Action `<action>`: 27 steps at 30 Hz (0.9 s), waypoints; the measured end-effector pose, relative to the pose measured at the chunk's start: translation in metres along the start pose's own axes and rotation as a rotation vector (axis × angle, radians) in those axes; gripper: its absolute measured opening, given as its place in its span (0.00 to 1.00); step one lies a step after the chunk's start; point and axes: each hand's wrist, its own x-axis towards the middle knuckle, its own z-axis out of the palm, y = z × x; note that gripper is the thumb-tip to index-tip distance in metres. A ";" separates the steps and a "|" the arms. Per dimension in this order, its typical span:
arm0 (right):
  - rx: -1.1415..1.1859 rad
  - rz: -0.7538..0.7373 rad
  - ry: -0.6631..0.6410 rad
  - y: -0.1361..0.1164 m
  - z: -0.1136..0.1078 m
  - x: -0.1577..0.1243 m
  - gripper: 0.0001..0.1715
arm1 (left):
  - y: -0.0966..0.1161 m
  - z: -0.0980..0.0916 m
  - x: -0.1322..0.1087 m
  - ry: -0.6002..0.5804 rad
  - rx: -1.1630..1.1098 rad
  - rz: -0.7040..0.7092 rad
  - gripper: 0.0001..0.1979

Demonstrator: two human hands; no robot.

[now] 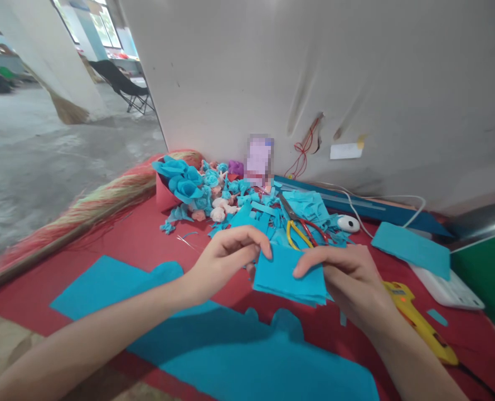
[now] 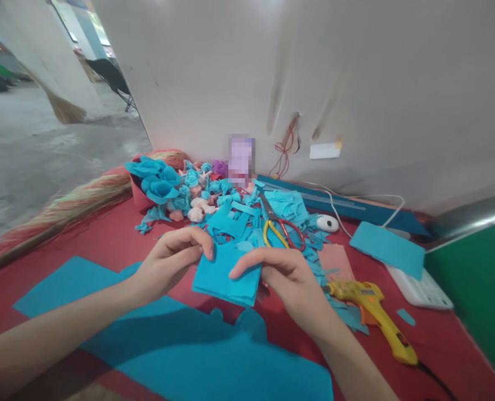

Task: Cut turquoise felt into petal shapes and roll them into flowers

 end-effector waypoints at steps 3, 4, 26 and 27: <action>-0.081 0.006 0.015 -0.002 -0.001 0.001 0.18 | 0.001 0.000 0.002 -0.007 0.007 -0.041 0.08; -0.110 0.010 0.011 -0.002 -0.001 0.001 0.18 | 0.001 0.001 0.002 -0.001 0.012 -0.046 0.08; -0.402 -0.010 -0.060 -0.008 -0.003 0.001 0.17 | -0.004 -0.004 0.009 -0.155 -0.013 -0.298 0.14; -0.362 0.046 -0.031 -0.008 -0.004 0.000 0.17 | -0.004 -0.004 0.009 -0.150 -0.014 -0.291 0.13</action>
